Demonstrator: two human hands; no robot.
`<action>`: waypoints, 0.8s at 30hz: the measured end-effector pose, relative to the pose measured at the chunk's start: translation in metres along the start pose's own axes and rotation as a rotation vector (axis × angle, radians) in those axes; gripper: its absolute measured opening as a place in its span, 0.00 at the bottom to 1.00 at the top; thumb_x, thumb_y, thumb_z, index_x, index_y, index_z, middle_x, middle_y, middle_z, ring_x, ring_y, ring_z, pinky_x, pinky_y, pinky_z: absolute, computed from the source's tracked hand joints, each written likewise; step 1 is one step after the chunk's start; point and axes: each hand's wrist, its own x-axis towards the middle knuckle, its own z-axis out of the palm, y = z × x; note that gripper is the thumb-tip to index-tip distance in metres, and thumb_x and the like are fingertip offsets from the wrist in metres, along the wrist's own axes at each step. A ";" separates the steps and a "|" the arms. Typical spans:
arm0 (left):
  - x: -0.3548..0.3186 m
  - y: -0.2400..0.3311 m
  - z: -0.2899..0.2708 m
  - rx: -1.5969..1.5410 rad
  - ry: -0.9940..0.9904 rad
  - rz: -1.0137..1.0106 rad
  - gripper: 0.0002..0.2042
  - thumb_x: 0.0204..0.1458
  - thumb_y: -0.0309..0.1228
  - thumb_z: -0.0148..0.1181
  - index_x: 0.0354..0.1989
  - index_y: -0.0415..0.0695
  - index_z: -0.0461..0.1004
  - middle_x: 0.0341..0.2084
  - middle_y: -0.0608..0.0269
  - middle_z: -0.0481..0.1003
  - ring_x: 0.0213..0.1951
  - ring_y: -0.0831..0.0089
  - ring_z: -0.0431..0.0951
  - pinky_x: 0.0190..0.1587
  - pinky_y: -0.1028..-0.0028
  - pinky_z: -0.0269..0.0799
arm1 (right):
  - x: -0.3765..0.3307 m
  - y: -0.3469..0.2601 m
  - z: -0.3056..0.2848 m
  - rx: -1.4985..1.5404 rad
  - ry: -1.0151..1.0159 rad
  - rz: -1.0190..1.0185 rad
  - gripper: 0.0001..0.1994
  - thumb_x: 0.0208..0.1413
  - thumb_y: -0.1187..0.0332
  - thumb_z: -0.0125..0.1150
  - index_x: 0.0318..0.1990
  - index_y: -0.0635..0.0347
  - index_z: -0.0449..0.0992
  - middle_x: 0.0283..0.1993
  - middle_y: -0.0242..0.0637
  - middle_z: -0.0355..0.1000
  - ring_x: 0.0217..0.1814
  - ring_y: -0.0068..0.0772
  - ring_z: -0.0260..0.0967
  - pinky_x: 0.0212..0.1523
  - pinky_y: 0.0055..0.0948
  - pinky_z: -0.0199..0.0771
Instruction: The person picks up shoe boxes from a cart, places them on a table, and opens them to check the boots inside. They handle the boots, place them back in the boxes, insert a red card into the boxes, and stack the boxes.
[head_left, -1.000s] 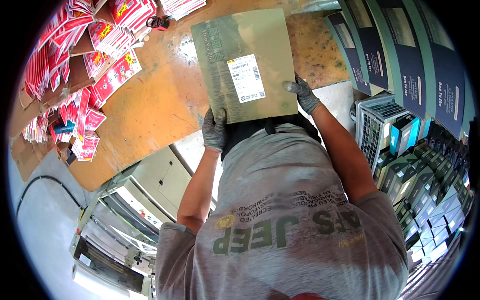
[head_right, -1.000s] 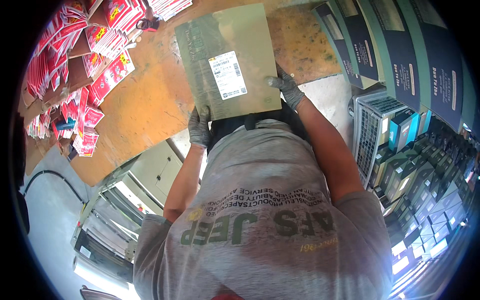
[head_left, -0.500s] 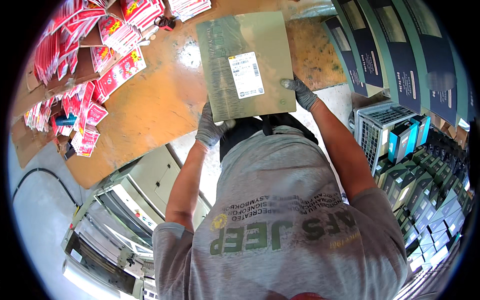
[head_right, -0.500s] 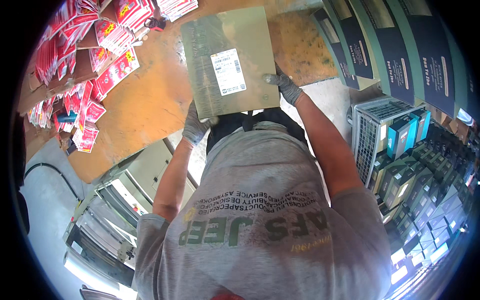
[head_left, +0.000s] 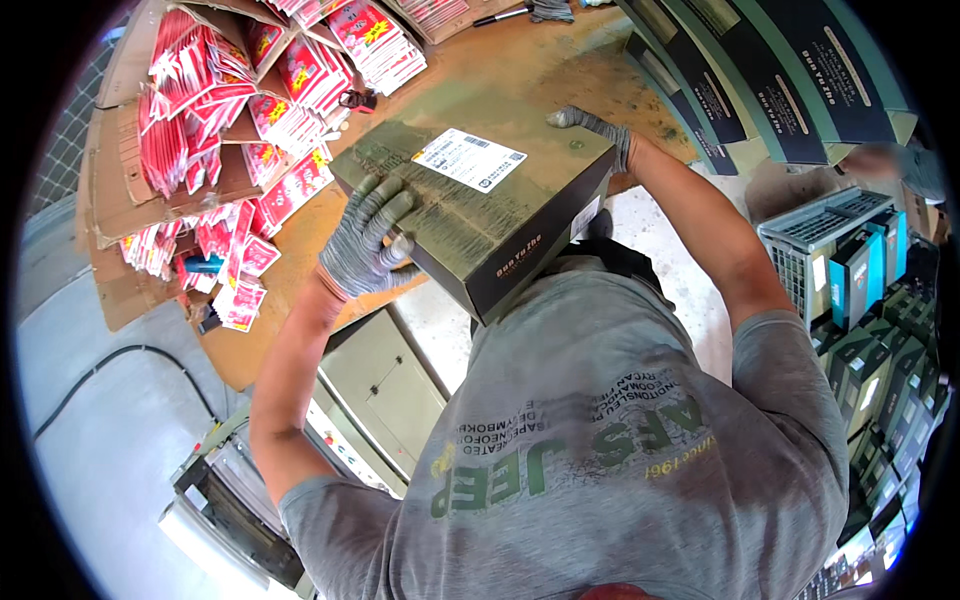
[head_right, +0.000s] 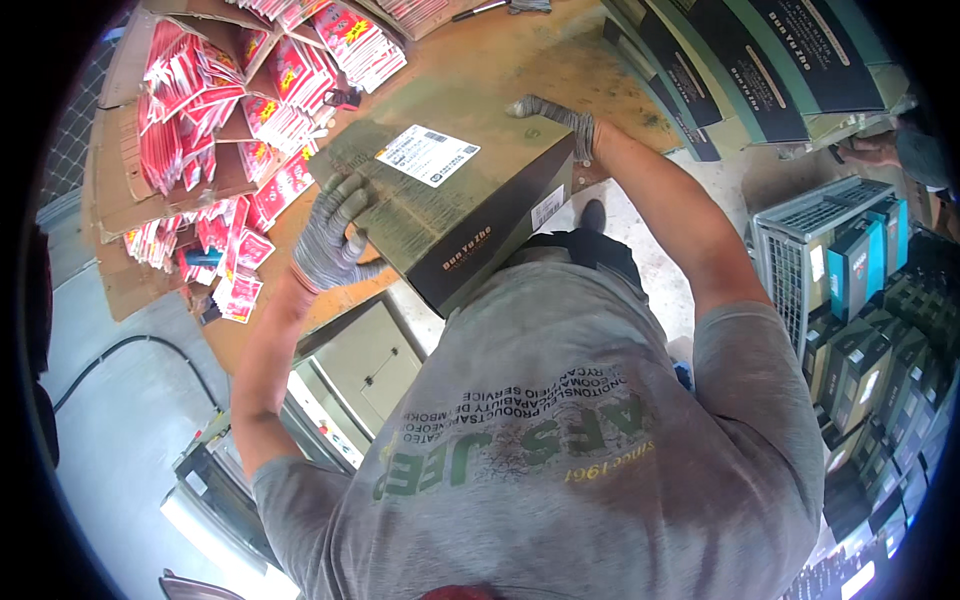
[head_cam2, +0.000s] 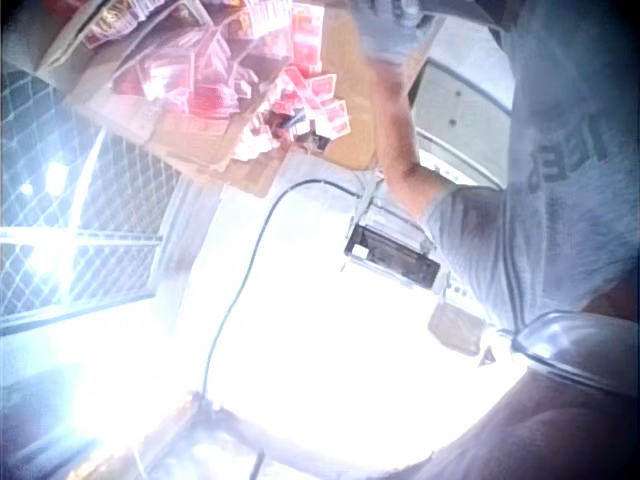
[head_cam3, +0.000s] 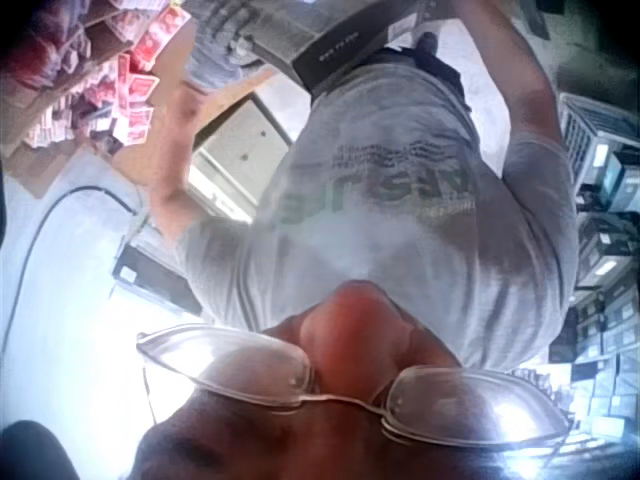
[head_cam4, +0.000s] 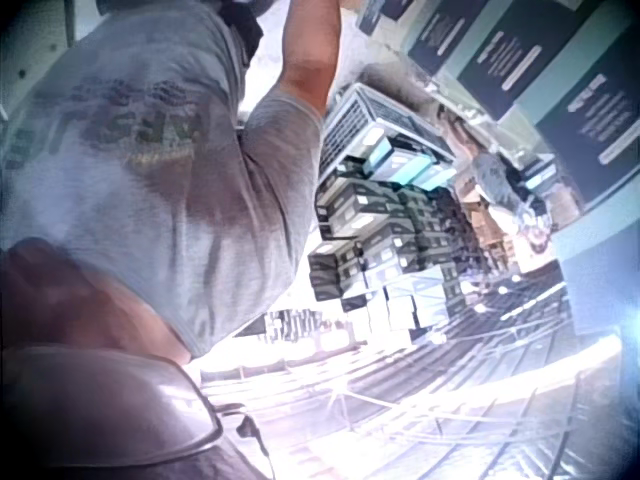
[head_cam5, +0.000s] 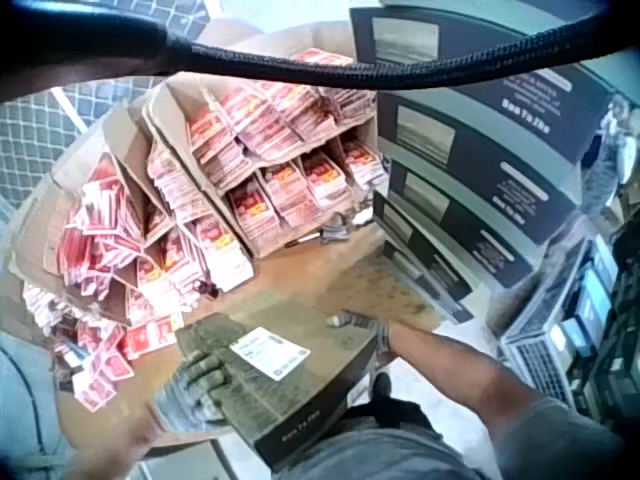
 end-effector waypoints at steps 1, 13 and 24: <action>0.004 0.006 -0.005 -0.010 0.008 -0.036 0.58 0.35 0.48 0.77 0.75 0.66 0.43 0.65 0.48 0.62 0.65 0.43 0.65 0.66 0.43 0.60 | 0.008 0.003 -0.007 0.039 -0.021 -0.051 0.33 0.54 0.44 0.63 0.63 0.54 0.73 0.57 0.44 0.77 0.54 0.38 0.77 0.57 0.40 0.77; -0.018 0.008 -0.061 -0.252 0.432 -1.283 0.45 0.48 0.41 0.72 0.71 0.33 0.55 0.60 0.50 0.69 0.57 0.61 0.72 0.62 0.65 0.67 | 0.102 0.057 0.035 0.431 -0.090 -0.322 0.40 0.57 0.29 0.51 0.62 0.55 0.71 0.59 0.41 0.74 0.60 0.43 0.71 0.63 0.41 0.70; -0.226 0.014 -0.025 -0.024 0.340 -1.774 0.29 0.56 0.43 0.67 0.63 0.40 0.70 0.41 0.62 0.79 0.44 0.70 0.79 0.50 0.65 0.76 | 0.102 0.155 0.014 -1.298 0.621 -0.643 0.35 0.68 0.43 0.41 0.67 0.66 0.62 0.63 0.64 0.66 0.66 0.63 0.63 0.67 0.47 0.62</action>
